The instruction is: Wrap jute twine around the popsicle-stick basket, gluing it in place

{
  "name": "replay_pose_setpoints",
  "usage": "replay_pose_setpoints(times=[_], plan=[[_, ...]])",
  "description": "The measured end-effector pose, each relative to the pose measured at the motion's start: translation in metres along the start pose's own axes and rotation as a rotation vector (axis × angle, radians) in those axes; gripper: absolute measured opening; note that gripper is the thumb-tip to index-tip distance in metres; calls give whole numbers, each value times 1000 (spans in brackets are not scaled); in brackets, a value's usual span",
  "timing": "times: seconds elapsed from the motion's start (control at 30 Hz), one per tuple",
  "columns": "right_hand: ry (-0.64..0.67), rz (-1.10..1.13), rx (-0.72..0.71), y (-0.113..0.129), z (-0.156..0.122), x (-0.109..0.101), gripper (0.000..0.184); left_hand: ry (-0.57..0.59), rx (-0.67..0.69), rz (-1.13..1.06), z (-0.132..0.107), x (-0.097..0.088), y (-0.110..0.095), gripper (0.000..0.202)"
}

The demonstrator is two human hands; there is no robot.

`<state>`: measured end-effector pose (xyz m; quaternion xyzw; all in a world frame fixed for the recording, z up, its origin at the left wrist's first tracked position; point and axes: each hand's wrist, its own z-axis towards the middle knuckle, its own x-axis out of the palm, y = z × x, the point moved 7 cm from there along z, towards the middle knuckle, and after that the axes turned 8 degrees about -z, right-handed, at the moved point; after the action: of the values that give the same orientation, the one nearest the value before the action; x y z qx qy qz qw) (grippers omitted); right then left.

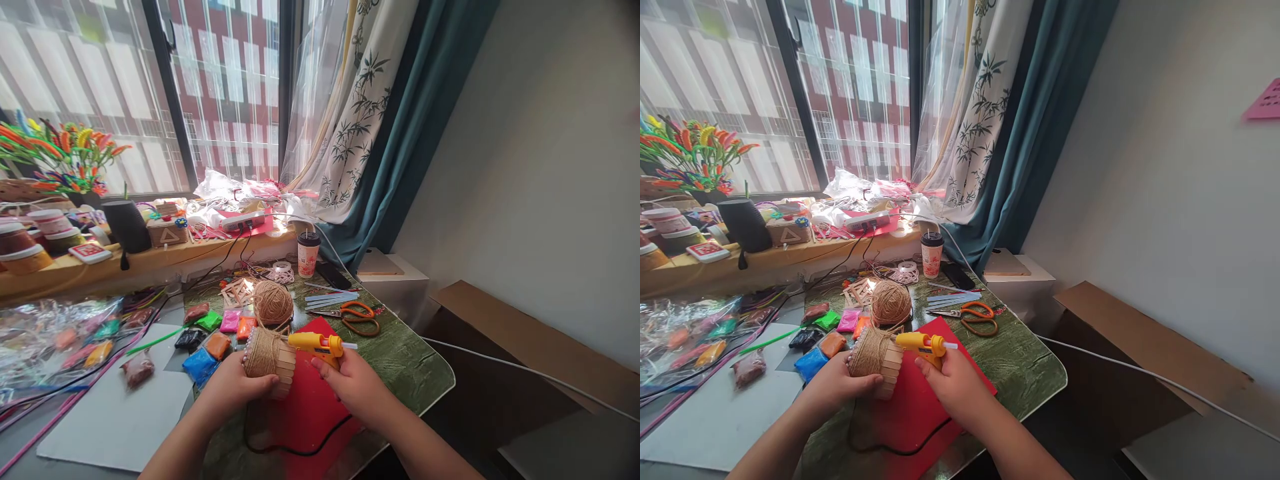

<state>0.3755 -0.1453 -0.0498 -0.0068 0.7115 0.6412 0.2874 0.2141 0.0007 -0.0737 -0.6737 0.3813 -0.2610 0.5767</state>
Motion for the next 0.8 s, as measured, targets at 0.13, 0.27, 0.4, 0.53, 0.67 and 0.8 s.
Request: replay_pose_setpoints(times=[0.13, 0.27, 0.4, 0.53, 0.67, 0.8], plan=[[25, 2, 19, -4, 1, 1, 40, -5, -8, 51, -2, 0, -5, 41], [9, 22, 44, -10, 1, 2, 41, -5, -17, 43, -3, 2, -7, 42], [3, 78, 113, -19, 2, 2, 42, -13, -22, 48, -3, 2, -7, 41], [-5, 110, 152, -30, 7, -10, 42, -19, -26, 27, -3, 1, -6, 41], [-4, 85, 258, -60, 15, -26, 40, -19, -7, 8, -1, 0, -4, 43], [-35, 2, 351, -92, 22, -42, 34, -2, -7, -38, 3, 0, 2, 43]])
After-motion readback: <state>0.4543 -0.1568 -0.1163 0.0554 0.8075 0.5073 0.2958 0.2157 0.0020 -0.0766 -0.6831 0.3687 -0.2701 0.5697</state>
